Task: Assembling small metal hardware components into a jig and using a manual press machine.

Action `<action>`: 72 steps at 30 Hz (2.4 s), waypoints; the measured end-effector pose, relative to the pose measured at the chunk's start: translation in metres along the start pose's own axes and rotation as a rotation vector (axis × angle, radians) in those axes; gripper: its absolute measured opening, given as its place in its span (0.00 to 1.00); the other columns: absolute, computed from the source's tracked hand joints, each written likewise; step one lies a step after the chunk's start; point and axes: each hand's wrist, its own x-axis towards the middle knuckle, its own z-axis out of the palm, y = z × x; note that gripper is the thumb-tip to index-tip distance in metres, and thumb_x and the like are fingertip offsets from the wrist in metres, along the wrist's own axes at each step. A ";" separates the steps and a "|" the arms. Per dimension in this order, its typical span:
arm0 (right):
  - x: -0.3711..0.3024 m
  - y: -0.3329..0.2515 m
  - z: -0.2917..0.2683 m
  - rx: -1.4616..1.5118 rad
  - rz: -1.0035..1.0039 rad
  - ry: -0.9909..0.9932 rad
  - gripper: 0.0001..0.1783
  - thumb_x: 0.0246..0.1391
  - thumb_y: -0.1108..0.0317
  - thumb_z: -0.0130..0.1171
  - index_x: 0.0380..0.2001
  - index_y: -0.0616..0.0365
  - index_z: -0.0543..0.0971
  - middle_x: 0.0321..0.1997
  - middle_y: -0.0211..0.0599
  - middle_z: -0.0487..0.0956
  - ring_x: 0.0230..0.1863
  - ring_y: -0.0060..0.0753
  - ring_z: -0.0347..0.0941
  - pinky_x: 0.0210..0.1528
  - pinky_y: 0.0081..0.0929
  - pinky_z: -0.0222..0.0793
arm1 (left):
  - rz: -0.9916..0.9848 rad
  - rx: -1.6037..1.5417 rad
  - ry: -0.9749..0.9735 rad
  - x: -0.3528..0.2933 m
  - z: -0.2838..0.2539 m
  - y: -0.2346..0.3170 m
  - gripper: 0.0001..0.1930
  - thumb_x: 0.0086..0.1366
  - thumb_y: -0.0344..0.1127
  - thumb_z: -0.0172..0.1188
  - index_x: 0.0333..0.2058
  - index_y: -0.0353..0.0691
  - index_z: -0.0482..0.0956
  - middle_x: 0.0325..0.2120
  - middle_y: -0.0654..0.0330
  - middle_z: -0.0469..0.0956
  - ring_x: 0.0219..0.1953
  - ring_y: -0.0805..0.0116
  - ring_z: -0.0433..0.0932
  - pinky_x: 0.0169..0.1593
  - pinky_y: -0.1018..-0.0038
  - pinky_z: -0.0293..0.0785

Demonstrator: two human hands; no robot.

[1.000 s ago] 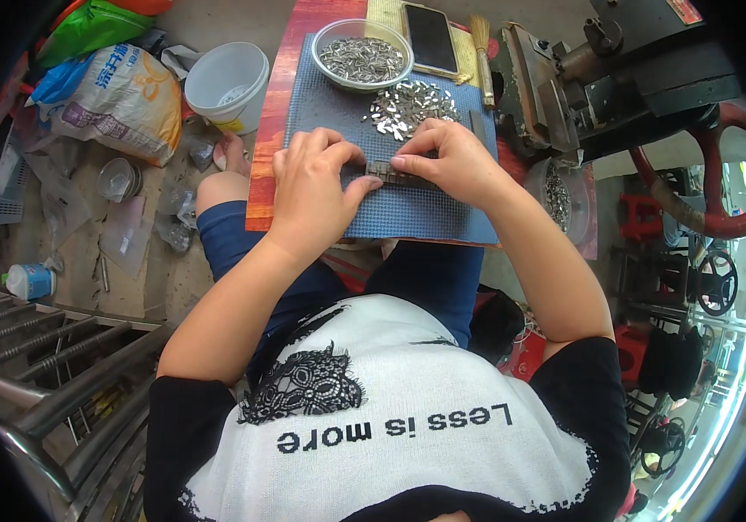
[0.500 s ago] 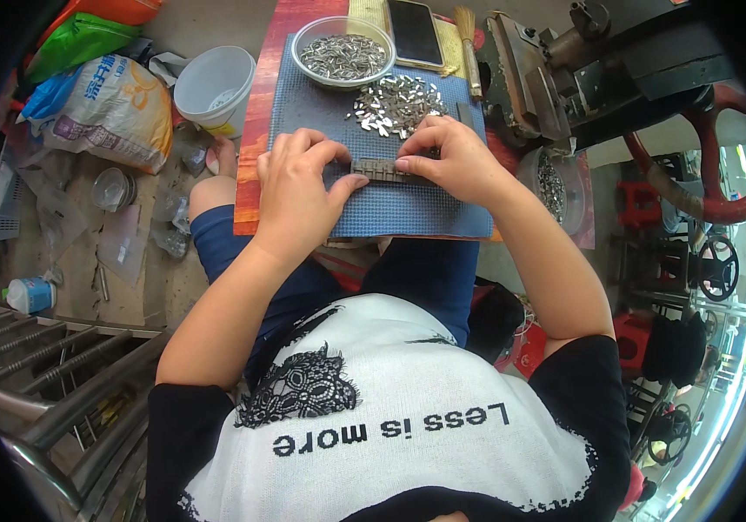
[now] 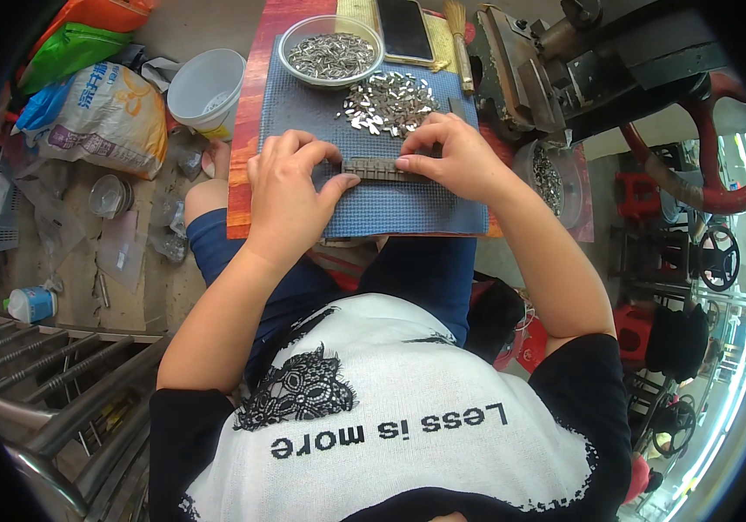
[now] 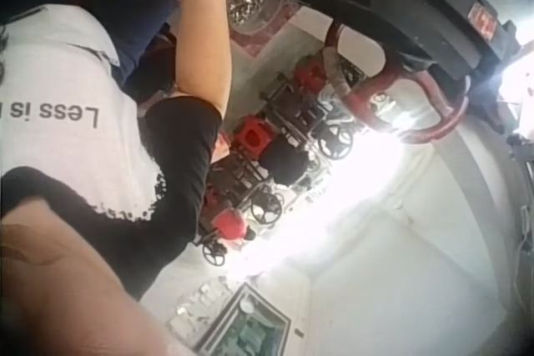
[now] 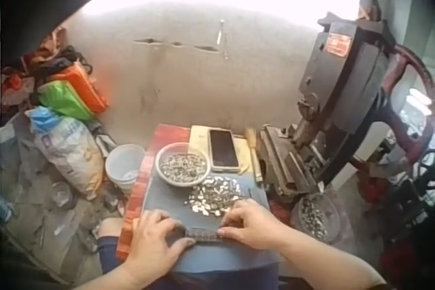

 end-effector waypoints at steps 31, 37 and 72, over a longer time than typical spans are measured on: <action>-0.017 0.020 -0.018 0.296 0.176 -0.122 0.10 0.48 0.68 0.71 0.34 0.61 0.86 0.33 0.36 0.81 0.37 0.29 0.76 0.42 0.27 0.71 | 0.526 0.324 -0.258 0.012 0.017 0.055 0.07 0.53 0.28 0.58 0.32 0.37 0.78 0.40 0.58 0.73 0.48 0.59 0.70 0.51 0.65 0.63; -0.019 0.029 -0.017 0.318 0.109 -0.123 0.10 0.48 0.71 0.71 0.35 0.63 0.86 0.33 0.36 0.83 0.36 0.26 0.77 0.41 0.25 0.72 | 0.506 0.236 -0.169 0.012 0.014 0.050 0.06 0.55 0.28 0.60 0.33 0.38 0.77 0.41 0.58 0.73 0.48 0.58 0.71 0.51 0.63 0.64; -0.032 0.022 -0.015 0.343 0.217 0.425 0.12 0.56 0.65 0.64 0.39 0.62 0.84 0.32 0.38 0.84 0.32 0.29 0.79 0.39 0.27 0.73 | 0.404 0.122 -0.826 0.105 -0.004 0.013 0.08 0.57 0.23 0.63 0.36 0.38 0.84 0.39 0.53 0.77 0.46 0.51 0.78 0.50 0.62 0.75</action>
